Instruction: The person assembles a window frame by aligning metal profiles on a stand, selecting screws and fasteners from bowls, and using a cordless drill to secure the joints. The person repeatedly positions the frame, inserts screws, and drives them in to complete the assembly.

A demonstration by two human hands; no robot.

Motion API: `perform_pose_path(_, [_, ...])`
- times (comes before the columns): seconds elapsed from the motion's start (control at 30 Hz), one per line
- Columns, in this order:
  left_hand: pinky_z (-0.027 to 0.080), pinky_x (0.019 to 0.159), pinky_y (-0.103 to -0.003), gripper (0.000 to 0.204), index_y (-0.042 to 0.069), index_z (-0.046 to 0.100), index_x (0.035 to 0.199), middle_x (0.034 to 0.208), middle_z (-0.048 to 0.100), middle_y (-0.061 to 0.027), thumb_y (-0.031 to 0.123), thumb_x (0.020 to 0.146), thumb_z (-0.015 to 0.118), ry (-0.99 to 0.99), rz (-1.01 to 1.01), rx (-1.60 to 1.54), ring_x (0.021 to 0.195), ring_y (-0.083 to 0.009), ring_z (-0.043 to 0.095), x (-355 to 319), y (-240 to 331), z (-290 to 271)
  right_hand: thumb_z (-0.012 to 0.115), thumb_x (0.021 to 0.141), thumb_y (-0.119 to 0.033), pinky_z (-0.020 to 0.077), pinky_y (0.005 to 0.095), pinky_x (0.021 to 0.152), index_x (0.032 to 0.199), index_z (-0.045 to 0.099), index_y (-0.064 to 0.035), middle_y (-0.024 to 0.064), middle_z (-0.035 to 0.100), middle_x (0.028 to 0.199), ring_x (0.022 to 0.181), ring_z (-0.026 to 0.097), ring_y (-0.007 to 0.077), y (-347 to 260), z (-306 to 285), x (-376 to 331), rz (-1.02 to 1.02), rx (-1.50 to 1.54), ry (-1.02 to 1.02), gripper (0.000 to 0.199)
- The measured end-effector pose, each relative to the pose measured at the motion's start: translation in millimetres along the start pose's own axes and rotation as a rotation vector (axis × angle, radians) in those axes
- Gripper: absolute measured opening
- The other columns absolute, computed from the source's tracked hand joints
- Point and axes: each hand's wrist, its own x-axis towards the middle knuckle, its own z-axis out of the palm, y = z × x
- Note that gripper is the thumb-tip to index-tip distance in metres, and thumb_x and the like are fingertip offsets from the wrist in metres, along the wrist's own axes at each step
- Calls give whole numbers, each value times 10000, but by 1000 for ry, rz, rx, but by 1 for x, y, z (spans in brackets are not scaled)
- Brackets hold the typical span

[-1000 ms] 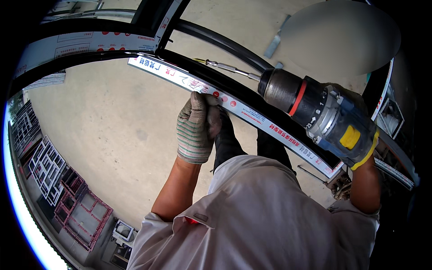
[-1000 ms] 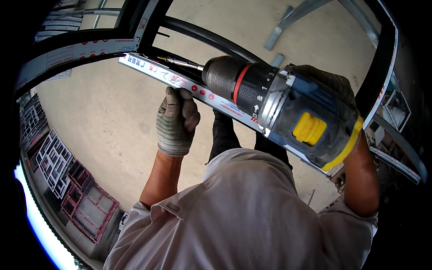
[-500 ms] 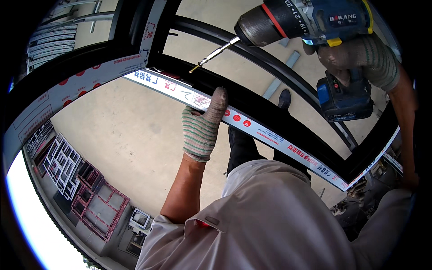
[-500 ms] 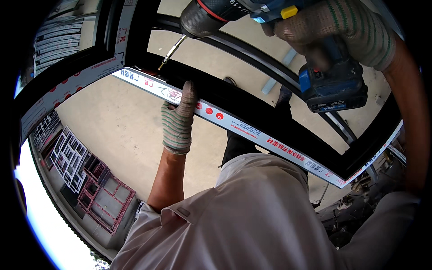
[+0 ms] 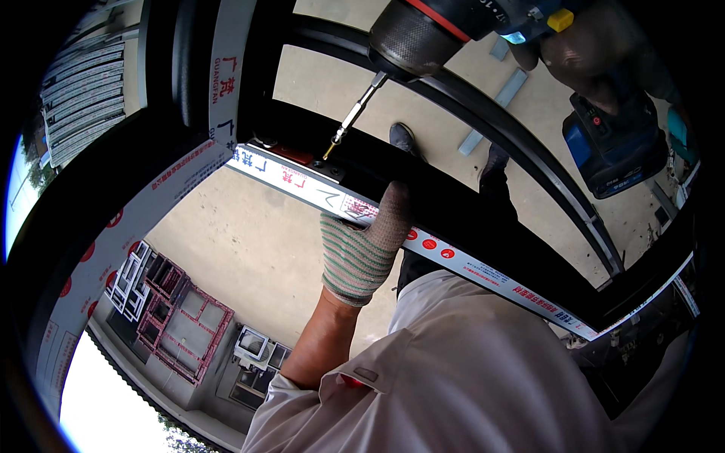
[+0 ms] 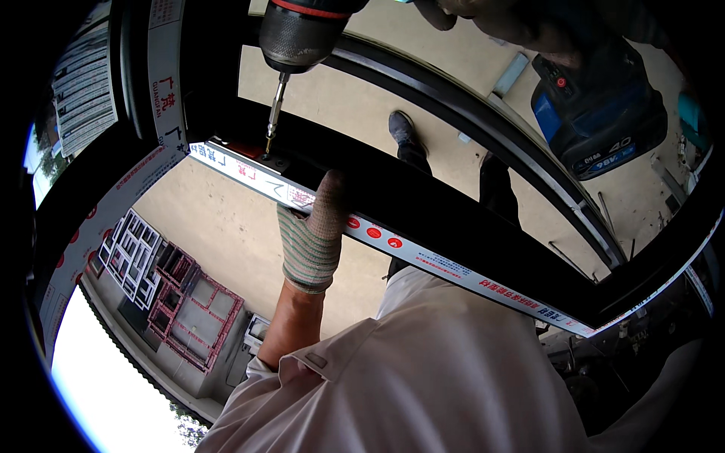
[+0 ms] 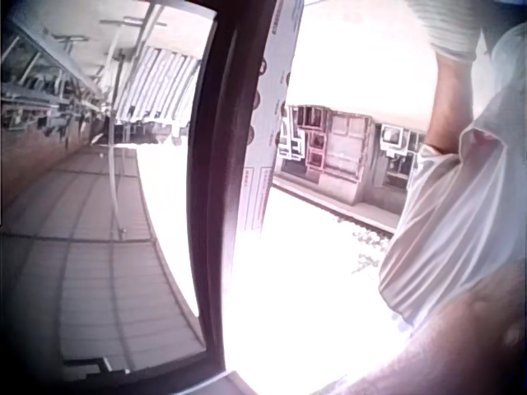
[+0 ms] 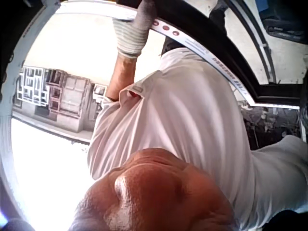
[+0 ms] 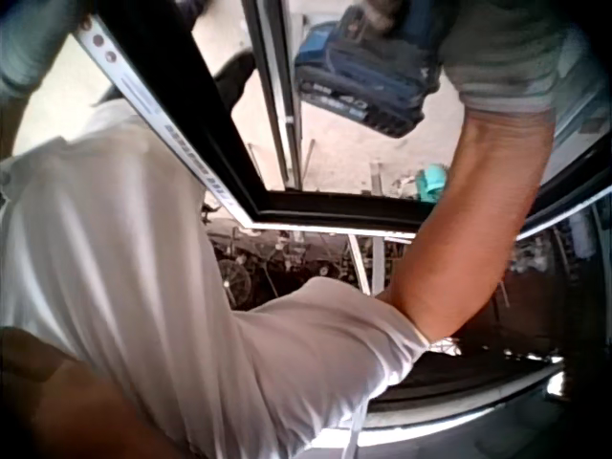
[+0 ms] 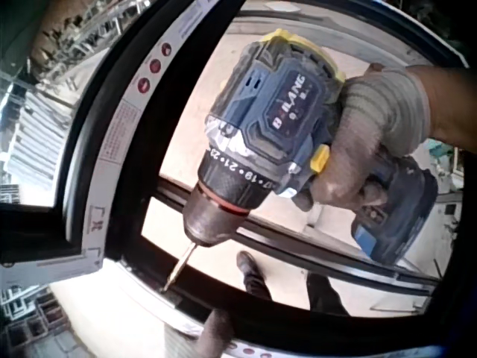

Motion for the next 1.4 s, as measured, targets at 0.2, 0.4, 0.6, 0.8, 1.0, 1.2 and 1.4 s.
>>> perform_pose_path(0.2, [537, 611, -233, 141, 4, 693, 983, 788, 710, -34, 119, 907, 720, -116, -177, -83, 696, -101, 693, 3, 19, -5, 798, 761, -138, 532, 296, 505, 1002, 666, 53, 115, 665, 675, 498, 617, 169, 8, -4, 8, -59, -4, 17, 334])
perform_pose_path(0.4, [525, 614, -217, 135, 3, 680, 973, 788, 688, -23, 129, 928, 697, -102, -77, -156, 690, -89, 668, 5, 16, -2, 801, 759, -137, 535, 297, 518, 1008, 667, 48, 113, 668, 689, 516, 620, 168, 11, -5, 14, -78, -11, 31, 338])
perform_pose_path(0.6, [495, 589, -208, 134, 13, 656, 955, 762, 646, -6, 146, 954, 679, -82, -47, -143, 655, -67, 617, 2, 11, -2, 805, 758, -135, 537, 298, 530, 1015, 668, 43, 111, 671, 703, 533, 624, 168, 14, -7, 14, -96, -6, 44, 342])
perform_pose_path(0.8, [513, 609, -210, 126, 13, 653, 948, 770, 650, -7, 135, 944, 687, -88, 99, -14, 666, -69, 625, 3, 5, -2, 808, 756, -134, 540, 299, 543, 1021, 669, 38, 108, 674, 717, 550, 628, 168, 17, -7, 13, -106, -8, 57, 345])
perform_pose_path(1.0, [533, 641, -224, 153, 6, 647, 997, 834, 662, -26, 122, 921, 711, -82, 52, -65, 709, -79, 637, 3, 6, -2, 811, 754, -133, 542, 300, 555, 1027, 670, 33, 106, 676, 731, 568, 631, 168, 21, -6, 13, -113, -11, 66, 350])
perform_pose_path(1.2, [549, 685, -225, 206, -9, 643, 1046, 899, 671, -46, 131, 914, 720, -117, -65, -100, 776, -89, 657, 5, 19, -4, 815, 753, -132, 545, 300, 568, 1034, 671, 28, 104, 679, 745, 585, 635, 167, 23, -9, 13, -121, -8, 75, 354])
perform_pose_path(1.4, [538, 677, -232, 205, -10, 639, 1058, 875, 659, -34, 131, 925, 705, -120, -46, -100, 745, -81, 631, 4, 14, -5, 818, 751, -131, 547, 301, 580, 1040, 672, 23, 102, 682, 759, 603, 639, 167, 23, -11, 12, -126, -11, 87, 359])
